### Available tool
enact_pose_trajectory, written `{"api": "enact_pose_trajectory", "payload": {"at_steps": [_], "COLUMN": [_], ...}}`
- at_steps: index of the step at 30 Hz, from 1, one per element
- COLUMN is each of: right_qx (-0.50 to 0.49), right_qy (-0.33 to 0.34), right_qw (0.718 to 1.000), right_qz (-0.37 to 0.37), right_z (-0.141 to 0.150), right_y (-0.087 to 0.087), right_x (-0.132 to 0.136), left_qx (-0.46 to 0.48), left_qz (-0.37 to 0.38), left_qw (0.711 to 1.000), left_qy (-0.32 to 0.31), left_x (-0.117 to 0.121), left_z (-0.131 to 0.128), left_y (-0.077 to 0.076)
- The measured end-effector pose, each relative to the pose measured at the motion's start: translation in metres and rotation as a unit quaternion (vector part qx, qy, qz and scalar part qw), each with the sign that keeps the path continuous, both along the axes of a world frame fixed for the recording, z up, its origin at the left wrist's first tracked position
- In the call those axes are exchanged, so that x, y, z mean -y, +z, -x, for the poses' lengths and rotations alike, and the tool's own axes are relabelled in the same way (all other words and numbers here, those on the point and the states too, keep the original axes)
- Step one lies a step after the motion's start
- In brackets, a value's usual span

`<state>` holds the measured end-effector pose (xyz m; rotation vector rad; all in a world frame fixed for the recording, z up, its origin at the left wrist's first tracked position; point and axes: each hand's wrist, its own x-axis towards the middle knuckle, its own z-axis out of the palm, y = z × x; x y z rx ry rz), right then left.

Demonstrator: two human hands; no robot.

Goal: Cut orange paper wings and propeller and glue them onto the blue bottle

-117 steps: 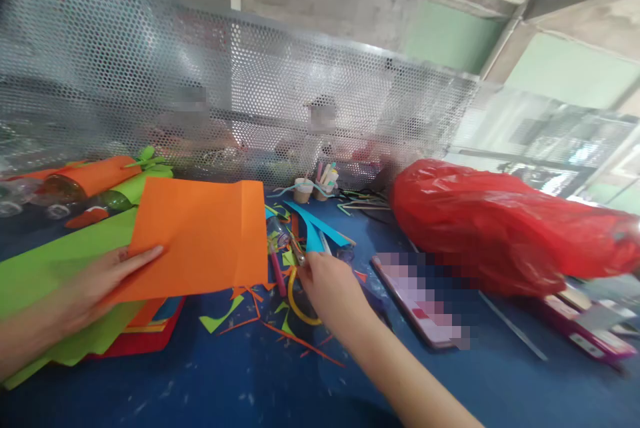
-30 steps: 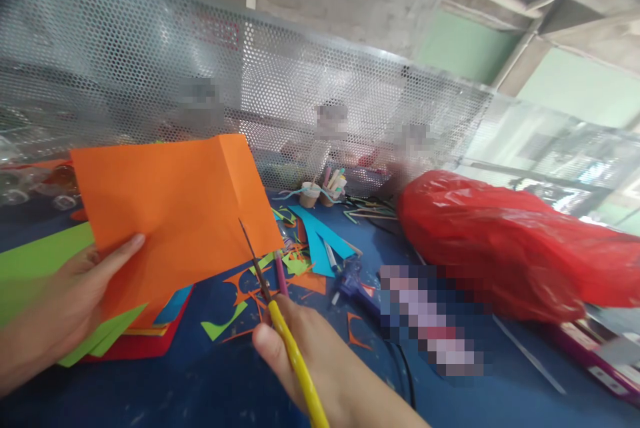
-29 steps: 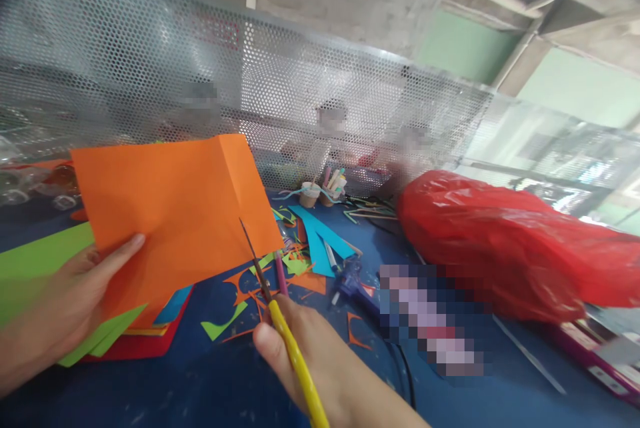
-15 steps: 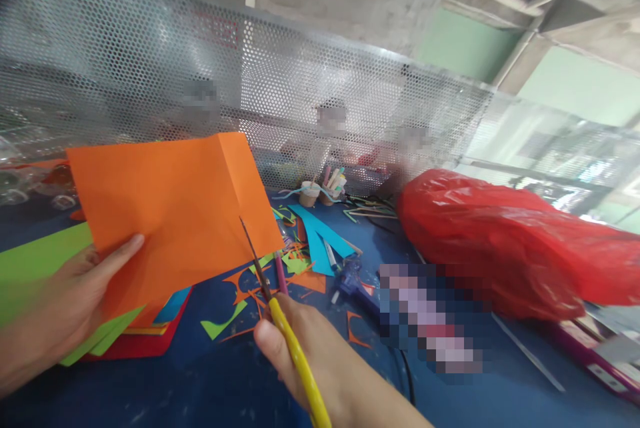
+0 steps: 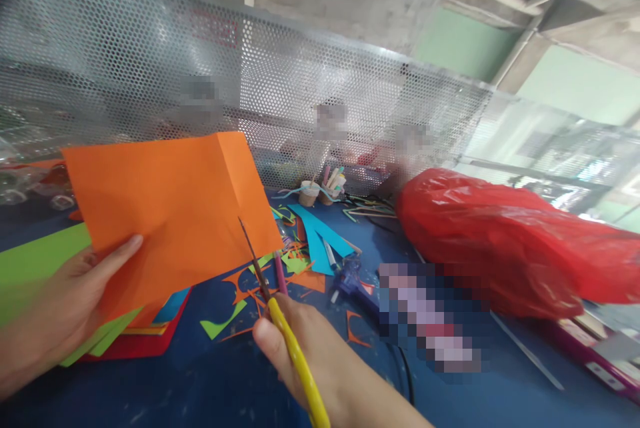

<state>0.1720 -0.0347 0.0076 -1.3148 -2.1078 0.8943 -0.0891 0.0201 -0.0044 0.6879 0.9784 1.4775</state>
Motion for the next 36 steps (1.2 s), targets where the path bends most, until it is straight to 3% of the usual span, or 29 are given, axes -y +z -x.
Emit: {"api": "enact_pose_trajectory", "payload": {"at_steps": [6,11,17,36], "right_qx": [-0.021,-0.024,-0.029,-0.055], "right_qy": [-0.017,-0.025,-0.031,-0.036], "right_qw": [0.999,0.999,0.998,0.998], "right_qz": [0.025,0.001,0.047,-0.009], "right_z": [0.000,-0.001,-0.003,0.000], "right_y": [-0.005,-0.009,-0.012,-0.010], "right_x": [-0.001,-0.001,-0.003,-0.008], "left_qx": [0.013,0.014,0.026,0.004], "left_qz": [-0.002,0.022,0.022,0.003], "left_qw": [1.000,1.000,0.999,1.000], "left_qy": [0.016,0.016,0.000,-0.018], "left_x": [0.001,0.003,0.005,0.002], "left_z": [-0.002,-0.002,-0.003,0.001], "left_y": [0.000,0.003,0.004,-0.003]}}
